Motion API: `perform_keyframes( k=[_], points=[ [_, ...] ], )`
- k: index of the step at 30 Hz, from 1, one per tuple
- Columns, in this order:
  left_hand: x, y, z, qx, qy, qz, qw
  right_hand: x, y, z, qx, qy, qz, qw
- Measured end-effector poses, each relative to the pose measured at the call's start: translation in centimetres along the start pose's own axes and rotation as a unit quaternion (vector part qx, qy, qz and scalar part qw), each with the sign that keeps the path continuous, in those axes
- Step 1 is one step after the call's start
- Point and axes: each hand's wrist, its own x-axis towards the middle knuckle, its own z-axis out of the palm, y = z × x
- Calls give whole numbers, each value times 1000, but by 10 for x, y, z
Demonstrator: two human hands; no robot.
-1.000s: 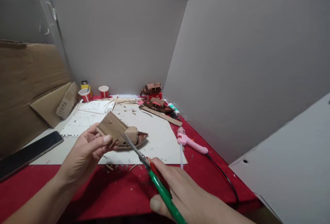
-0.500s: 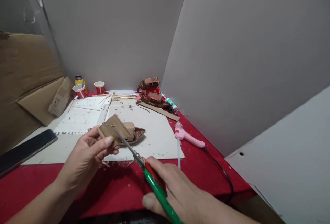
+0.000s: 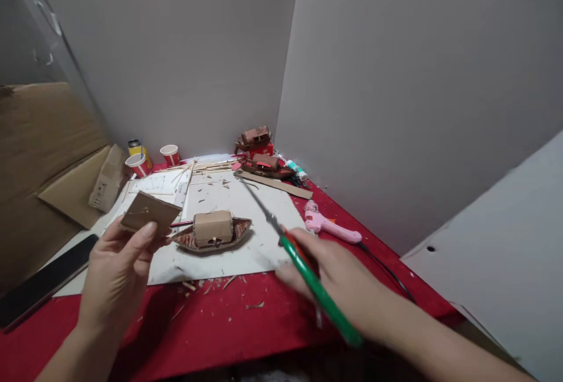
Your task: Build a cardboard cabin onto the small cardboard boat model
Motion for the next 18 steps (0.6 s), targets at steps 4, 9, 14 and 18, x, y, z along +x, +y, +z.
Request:
perform_keyframes(
  k=[4, 9, 14, 18],
  points=[
    [2, -1, 5, -40, -7, -50, 998, 36, 4, -11, -133, -1, 68, 989],
    [-5, -10, 4, 72, -20, -11, 997, 93, 13, -3, -259, -28, 140, 955],
    [-11, -21, -8, 268, -95, 283, 916, 133, 29, 10, -263, -47, 141, 953],
    [-7, -23, -15, 380, -191, 432, 795, 140, 34, 8, -221, -39, 118, 967]
  ],
)
